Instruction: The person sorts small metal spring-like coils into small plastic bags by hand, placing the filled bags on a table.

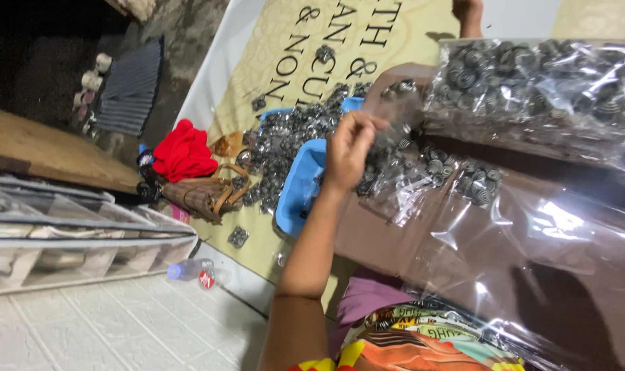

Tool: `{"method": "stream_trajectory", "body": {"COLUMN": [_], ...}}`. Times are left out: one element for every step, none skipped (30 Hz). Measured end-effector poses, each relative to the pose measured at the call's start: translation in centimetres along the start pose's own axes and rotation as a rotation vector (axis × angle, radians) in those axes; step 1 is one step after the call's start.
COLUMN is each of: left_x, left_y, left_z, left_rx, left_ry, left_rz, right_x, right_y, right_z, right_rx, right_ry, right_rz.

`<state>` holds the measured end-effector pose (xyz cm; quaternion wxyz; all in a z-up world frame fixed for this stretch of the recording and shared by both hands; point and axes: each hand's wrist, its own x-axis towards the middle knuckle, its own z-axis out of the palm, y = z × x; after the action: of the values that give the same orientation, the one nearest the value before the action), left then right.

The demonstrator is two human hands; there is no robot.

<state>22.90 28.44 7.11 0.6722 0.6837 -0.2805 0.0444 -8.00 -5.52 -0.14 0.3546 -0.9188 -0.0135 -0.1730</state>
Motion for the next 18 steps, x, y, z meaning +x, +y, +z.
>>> {"method": "stream_trajectory", "body": {"left_x": [-0.4,-0.8,-1.4,-2.1,-2.8,-3.5,-4.0,-4.4,-4.9,-5.2,-5.7,-6.1,-6.5,-6.8,-7.3,-6.9,-6.7,-6.4], "left_y": [0.3,0.6,0.9,0.6,0.1,-0.3,-0.6,-0.8,-1.1,-2.2,-3.2,-4.3,-5.1,-5.9,-6.7,-5.6,-4.5,-3.4], "left_z": [1.3,2.6,3.8,5.7,7.8,9.7,11.3,12.8,14.4,15.4,16.4,17.5,17.7,18.0,18.3,17.6,17.1,16.6], "left_rx": [-0.004,-0.085,-0.166,-0.17,-0.19,-0.21,-0.214,-0.264,-0.312,-0.314,-0.373,-0.431,-0.435,-0.474,-0.514,-0.52,-0.398,-0.277], "left_ry": [-0.012,-0.16,-0.306,-0.316,-0.421,-0.526,-0.526,-0.613,-0.699,-0.7,-0.712,-0.724,-0.724,-0.716,-0.71,-0.711,-0.707,-0.703], "left_rz": [0.007,0.006,-0.001,0.001,-0.056,-0.113,-0.105,-0.195,-0.286,-0.277,-0.227,-0.176,-0.176,-0.216,-0.259,-0.262,-0.269,-0.275], "right_x": [0.6,1.1,1.3,2.5,3.7,5.0,6.0,7.1,8.2,7.6,6.9,6.3,6.2,6.0,5.8,5.9,5.7,5.4], "right_y": [-0.2,-0.8,-1.8,-2.8,-3.6,-4.4,-4.9,-5.5,-5.9,-3.2,-0.5,2.2,2.0,1.8,1.5,2.0,2.5,3.0], "right_z": [-0.4,-0.4,-0.2,0.0,0.1,0.3,0.3,0.2,0.3,1.2,2.1,3.1,3.1,3.1,3.1,3.4,3.7,4.0], "right_rx": [-0.004,-0.008,-0.011,-0.014,0.05,0.114,0.107,0.355,0.605,0.6,0.684,0.768,0.764,0.702,0.639,0.635,0.6,0.564], "right_ry": [0.006,0.012,0.014,0.021,-0.001,-0.024,-0.019,-0.032,-0.048,-0.043,-0.062,-0.08,-0.08,-0.017,0.046,0.046,0.095,0.144], "right_rz": [0.01,0.019,0.03,0.037,0.061,0.084,0.08,0.28,0.476,0.471,0.5,0.529,0.53,0.526,0.525,0.53,0.483,0.435]}}
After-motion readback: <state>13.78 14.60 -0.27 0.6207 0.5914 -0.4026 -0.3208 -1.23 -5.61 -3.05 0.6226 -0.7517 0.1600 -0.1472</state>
